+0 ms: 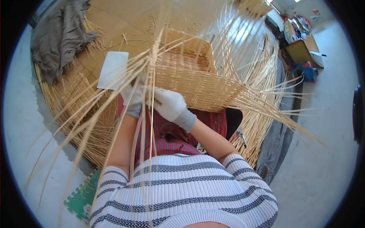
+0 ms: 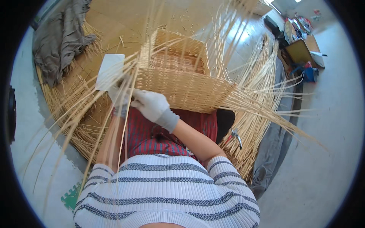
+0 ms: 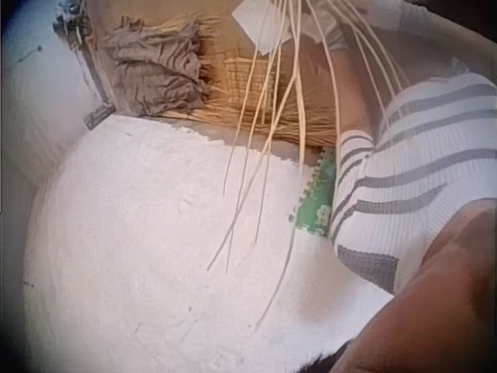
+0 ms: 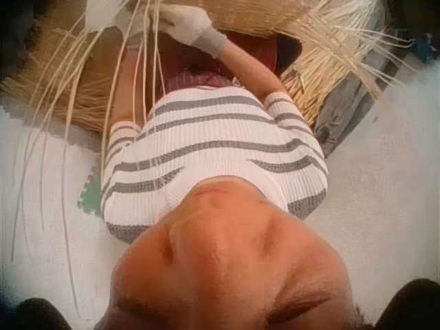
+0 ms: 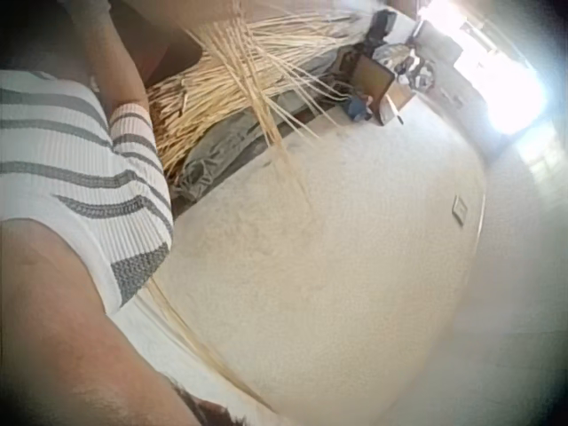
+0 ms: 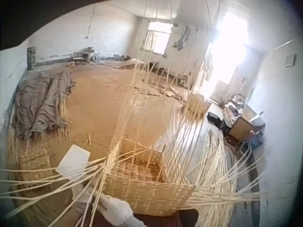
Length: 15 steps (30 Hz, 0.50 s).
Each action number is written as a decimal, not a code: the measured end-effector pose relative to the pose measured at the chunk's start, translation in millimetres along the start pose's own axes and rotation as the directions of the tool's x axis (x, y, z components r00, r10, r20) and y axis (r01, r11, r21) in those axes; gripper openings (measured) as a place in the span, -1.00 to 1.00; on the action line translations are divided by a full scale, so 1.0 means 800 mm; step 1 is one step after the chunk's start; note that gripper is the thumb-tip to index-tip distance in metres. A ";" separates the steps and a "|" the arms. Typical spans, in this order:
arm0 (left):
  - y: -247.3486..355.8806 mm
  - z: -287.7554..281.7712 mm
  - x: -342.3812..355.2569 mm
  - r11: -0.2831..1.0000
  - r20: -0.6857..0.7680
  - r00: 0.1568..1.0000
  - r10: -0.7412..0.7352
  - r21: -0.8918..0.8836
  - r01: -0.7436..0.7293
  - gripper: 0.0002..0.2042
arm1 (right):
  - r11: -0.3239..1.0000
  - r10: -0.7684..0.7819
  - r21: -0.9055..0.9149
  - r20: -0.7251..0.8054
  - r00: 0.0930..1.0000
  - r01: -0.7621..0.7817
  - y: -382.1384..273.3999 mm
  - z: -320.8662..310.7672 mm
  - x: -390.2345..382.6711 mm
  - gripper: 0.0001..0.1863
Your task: Weave a rectangular basket using long strips of bamboo or similar material.
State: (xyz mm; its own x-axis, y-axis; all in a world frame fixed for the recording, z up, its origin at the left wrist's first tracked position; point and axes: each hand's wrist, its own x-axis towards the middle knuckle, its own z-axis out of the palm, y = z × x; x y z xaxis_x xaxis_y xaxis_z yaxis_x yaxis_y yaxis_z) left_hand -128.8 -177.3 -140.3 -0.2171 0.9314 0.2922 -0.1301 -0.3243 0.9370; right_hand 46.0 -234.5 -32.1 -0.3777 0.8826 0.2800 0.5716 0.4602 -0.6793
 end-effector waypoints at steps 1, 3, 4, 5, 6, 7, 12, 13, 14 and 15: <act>-0.003 -0.012 0.008 1.000 -0.016 1.000 0.015 0.001 -0.015 -0.51 | 1.000 -0.014 -0.013 -0.008 1.000 0.014 -0.022 0.008 0.018 -0.61; 0.006 -0.017 0.028 0.997 0.130 0.989 -0.070 0.034 0.066 -0.50 | 0.994 -0.061 -0.084 0.052 0.997 0.065 -0.026 0.025 0.037 -0.66; 0.009 -0.016 0.040 0.993 0.207 0.972 -0.113 0.050 0.104 -0.50 | 0.983 -0.089 -0.150 0.105 0.990 0.104 -0.025 0.027 0.044 -0.71; 0.016 -0.020 0.052 0.987 0.273 0.949 -0.155 0.074 0.140 -0.49 | 0.989 -0.088 -0.113 0.078 0.993 0.096 -0.036 0.025 0.045 -0.79; 0.029 -0.020 0.066 0.979 0.342 0.919 -0.198 0.105 0.172 -0.48 | 0.987 -0.098 -0.119 0.081 0.992 0.107 -0.040 0.025 0.040 -0.79; 0.038 -0.010 0.084 0.974 0.410 0.904 -0.124 -0.126 0.191 -0.45 | 0.988 -0.063 -0.135 0.039 0.997 0.068 -0.041 0.024 0.031 -0.80; 0.052 -0.005 0.133 0.926 0.770 0.625 -0.126 -0.136 0.353 -0.57 | 0.715 0.398 0.659 -0.106 0.911 -0.235 0.035 0.010 -0.039 -0.70; 0.034 -0.005 0.133 0.940 0.731 0.647 -0.217 -0.023 0.341 -0.61 | 0.815 0.393 0.534 -0.223 0.892 -0.225 0.046 -0.008 -0.031 -0.67; 0.015 0.005 0.131 0.939 0.693 0.657 -0.295 0.084 0.333 -0.64 | 0.536 0.635 0.756 -0.069 0.769 -0.375 0.067 -0.039 -0.029 -0.71; -0.002 0.015 0.124 0.955 0.655 0.716 -0.240 0.028 0.294 -0.68 | 0.439 0.708 0.835 -0.094 0.700 -0.332 0.136 -0.037 -0.039 -0.75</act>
State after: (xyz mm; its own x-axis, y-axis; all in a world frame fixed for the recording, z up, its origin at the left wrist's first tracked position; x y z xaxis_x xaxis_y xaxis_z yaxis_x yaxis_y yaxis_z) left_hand -138.2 -82.6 -110.8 0.5096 0.8533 0.1099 -0.1608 -0.0310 0.9865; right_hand 141.8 -209.5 -94.6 0.2081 0.9528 -0.2211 -0.2323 -0.1714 -0.9574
